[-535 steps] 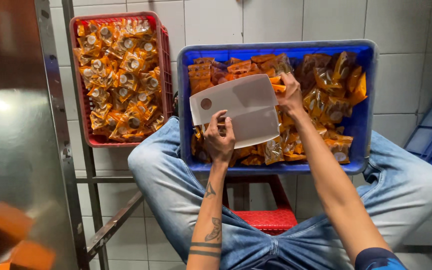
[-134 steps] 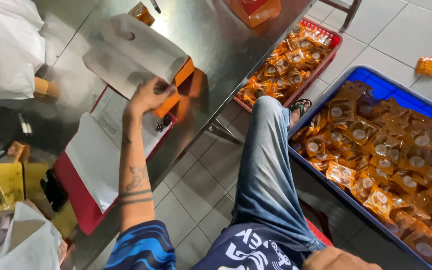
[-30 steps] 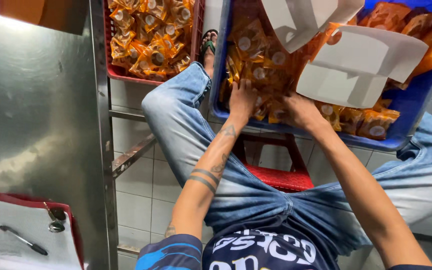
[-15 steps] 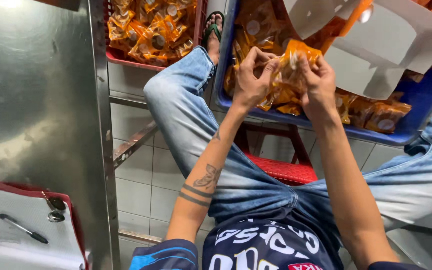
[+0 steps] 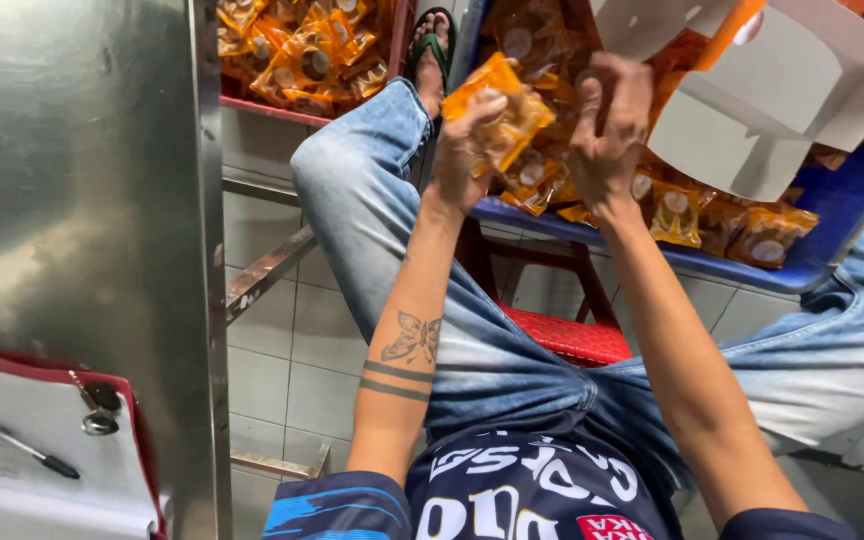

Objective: The person packs individually wrapped snacks into a cardboard box while sitting on the floor, then stacks the filled box onto a table.

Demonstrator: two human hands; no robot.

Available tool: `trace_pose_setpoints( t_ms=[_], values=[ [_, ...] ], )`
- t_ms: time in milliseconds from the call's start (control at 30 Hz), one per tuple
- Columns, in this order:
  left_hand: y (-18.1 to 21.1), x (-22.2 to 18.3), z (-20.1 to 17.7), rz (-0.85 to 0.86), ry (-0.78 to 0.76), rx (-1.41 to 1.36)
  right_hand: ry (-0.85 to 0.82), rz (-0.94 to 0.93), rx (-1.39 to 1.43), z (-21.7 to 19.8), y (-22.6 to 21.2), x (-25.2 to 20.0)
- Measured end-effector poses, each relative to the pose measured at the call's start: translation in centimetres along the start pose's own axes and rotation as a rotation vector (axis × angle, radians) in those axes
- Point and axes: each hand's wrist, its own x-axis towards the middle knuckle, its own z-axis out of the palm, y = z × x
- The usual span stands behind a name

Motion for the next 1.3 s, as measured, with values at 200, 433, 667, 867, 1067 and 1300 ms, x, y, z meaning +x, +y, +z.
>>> trace_pose_setpoints(
  t_ms=[200, 433, 667, 867, 1067, 1300],
  values=[
    [1.0, -0.1, 0.2, 0.139, -0.009, -0.214, -0.627, 0.357, -0.505, 4.6, 5.3, -6.8],
    [0.9, 0.5, 0.7, 0.179, -0.025, 0.086, -0.386, 0.306, -0.299, 5.6, 9.1, -9.4],
    [1.6, -0.6, 3.0, -0.015, -0.254, -0.067, -0.562, 0.38, -0.536, 6.8, 6.9, -8.3],
    [1.4, -0.2, 3.1, -0.043, -0.274, -0.121, -0.604, 0.454, -0.328, 5.6, 5.7, -8.8],
    [1.0, 0.2, 3.0, -0.04, -0.271, -0.106, -0.704, 0.543, -0.587, 7.3, 6.3, -7.8],
    [1.3, 0.2, 3.9, 0.025, -0.227, -0.107, -0.724, 0.56, -0.499, 7.4, 6.8, -8.4]
  ],
)
